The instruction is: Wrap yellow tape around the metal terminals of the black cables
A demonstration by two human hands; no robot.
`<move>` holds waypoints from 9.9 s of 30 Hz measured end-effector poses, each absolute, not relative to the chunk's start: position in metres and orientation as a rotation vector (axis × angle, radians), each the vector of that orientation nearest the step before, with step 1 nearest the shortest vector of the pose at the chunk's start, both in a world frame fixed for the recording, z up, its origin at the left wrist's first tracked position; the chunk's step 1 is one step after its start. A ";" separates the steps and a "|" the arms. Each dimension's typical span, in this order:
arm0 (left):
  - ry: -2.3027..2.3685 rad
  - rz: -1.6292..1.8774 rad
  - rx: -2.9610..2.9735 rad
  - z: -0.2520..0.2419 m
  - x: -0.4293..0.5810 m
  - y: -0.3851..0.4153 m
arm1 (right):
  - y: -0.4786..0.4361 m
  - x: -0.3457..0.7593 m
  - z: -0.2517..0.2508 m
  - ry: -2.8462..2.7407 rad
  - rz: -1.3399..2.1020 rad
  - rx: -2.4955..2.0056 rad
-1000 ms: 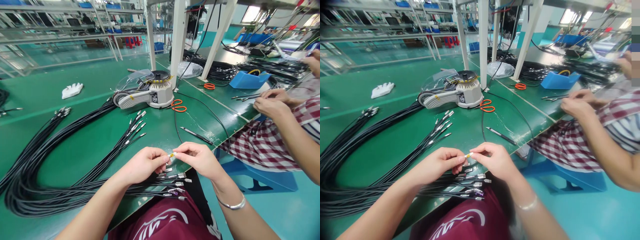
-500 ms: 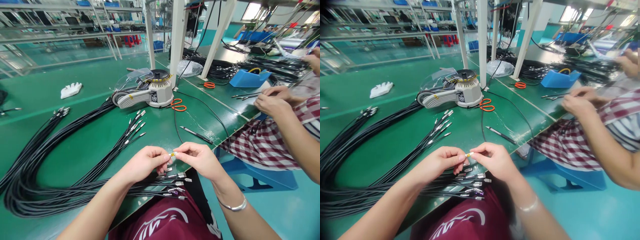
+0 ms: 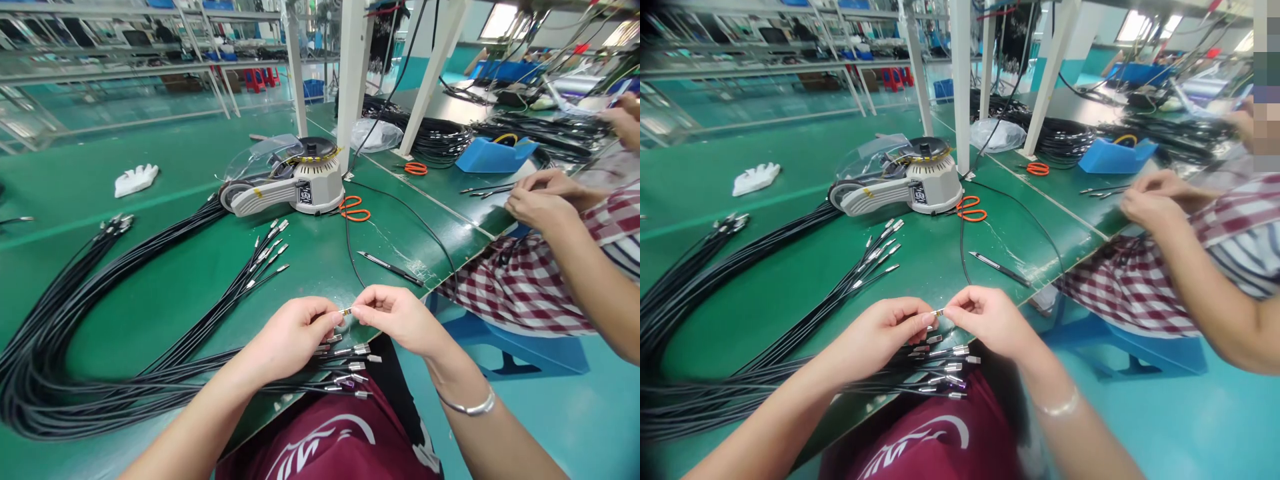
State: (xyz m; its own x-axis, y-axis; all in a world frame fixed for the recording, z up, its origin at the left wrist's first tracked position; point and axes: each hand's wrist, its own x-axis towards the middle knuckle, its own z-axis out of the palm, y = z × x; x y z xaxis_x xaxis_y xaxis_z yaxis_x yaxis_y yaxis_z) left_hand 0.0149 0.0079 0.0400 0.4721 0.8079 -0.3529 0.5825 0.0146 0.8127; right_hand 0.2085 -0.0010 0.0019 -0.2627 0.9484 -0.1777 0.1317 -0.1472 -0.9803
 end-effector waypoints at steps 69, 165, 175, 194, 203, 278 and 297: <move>1.507 1.174 2.153 -0.031 -0.052 0.027 | 0.207 0.129 0.046 -0.589 1.337 -1.133; 1.671 1.386 2.237 0.003 -0.033 0.006 | 0.017 0.096 0.006 -1.032 1.414 -1.241; 1.667 1.168 1.955 0.014 -0.035 0.002 | 0.015 0.093 0.012 -1.085 1.352 -1.290; 1.261 1.004 1.112 0.031 -0.045 0.006 | 0.017 0.096 0.014 -1.267 1.261 -1.199; 0.717 0.759 0.839 0.033 -0.064 0.014 | 0.034 0.113 0.013 -1.732 0.946 -0.816; 1.573 0.652 1.830 0.011 -0.011 -0.002 | 0.015 0.153 -0.008 -1.633 1.324 -1.308; 1.972 0.449 2.220 -0.006 -0.035 0.058 | 0.047 0.161 -0.006 -1.561 1.367 -1.373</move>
State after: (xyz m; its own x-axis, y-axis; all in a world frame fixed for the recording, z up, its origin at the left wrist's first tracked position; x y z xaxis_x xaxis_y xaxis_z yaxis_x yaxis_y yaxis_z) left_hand -0.0350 0.0582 -0.0057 0.0972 0.9868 0.1297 0.9457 -0.1322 0.2969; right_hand 0.1612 0.0473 -0.0065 -0.2479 0.9550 -0.1628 0.2872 -0.0881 -0.9538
